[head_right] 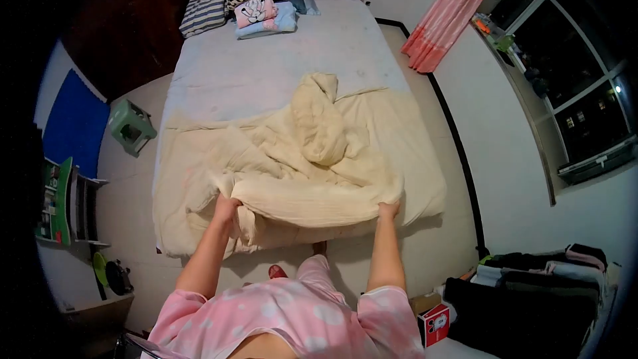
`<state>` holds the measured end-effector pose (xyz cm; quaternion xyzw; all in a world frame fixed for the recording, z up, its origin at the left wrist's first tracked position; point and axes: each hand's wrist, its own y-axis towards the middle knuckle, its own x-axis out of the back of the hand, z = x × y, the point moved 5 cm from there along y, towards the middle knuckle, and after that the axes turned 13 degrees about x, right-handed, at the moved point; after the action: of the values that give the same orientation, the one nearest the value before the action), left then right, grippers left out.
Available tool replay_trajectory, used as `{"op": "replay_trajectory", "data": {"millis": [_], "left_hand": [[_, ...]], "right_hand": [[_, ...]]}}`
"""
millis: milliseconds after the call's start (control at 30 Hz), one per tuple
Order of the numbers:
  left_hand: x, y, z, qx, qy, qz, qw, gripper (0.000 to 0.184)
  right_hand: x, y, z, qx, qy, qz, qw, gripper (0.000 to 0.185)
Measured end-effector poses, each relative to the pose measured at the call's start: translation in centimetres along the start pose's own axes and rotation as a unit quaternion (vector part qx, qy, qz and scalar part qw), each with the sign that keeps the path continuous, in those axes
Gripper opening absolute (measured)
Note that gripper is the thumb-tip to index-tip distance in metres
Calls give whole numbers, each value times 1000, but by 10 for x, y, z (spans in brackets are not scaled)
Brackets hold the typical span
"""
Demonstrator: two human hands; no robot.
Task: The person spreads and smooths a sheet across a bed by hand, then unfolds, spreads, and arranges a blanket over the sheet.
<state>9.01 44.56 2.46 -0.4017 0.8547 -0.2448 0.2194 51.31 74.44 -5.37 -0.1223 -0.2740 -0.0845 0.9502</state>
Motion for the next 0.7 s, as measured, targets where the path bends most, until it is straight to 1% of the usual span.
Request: {"op": "replay_trajectory", "data": {"millis": [100,133,167,200,267,300,367,400,467,567,600,667,700], "left_hand": [[-27,21,6,37,13,12,999,51],[-35,27,6,54,19,18,998,50],[-39,37,8,65,20,-3,998,51],[-46,48,9,69,35,-15,997,52],[-58,65,8,78,56,-44,994,53],[-69,66,-3,91,76,-73,990,54],[-75,76,0,105,18,-91,990,50],[-77,81,2,109,-10,-100,989,49],[-79,87,0,115,-7,-116,987,49],[-82,94,0,113,-24,-126,985,48],[-86,98,0,115,-32,-126,985,48],[-89,102,4,127,-24,-135,982,48],[-91,107,4,128,-22,-136,982,48]], "right_hand": [[-40,40,16,45,-213,-31,976,64],[-66,52,26,127,-226,39,965,69],[-92,61,36,207,-236,109,943,74],[-121,69,48,288,-240,178,910,78],[-184,72,66,381,-324,284,818,80],[-212,72,75,433,-346,314,771,80],[-263,64,85,531,-377,370,663,80],[-288,64,84,562,-390,383,621,77],[-337,65,71,620,-408,399,539,72],[-385,79,53,620,-479,395,479,61],[-388,89,59,536,-468,465,527,54],[-362,105,85,341,-436,574,603,42],[-352,123,89,334,-345,504,718,44]]}}
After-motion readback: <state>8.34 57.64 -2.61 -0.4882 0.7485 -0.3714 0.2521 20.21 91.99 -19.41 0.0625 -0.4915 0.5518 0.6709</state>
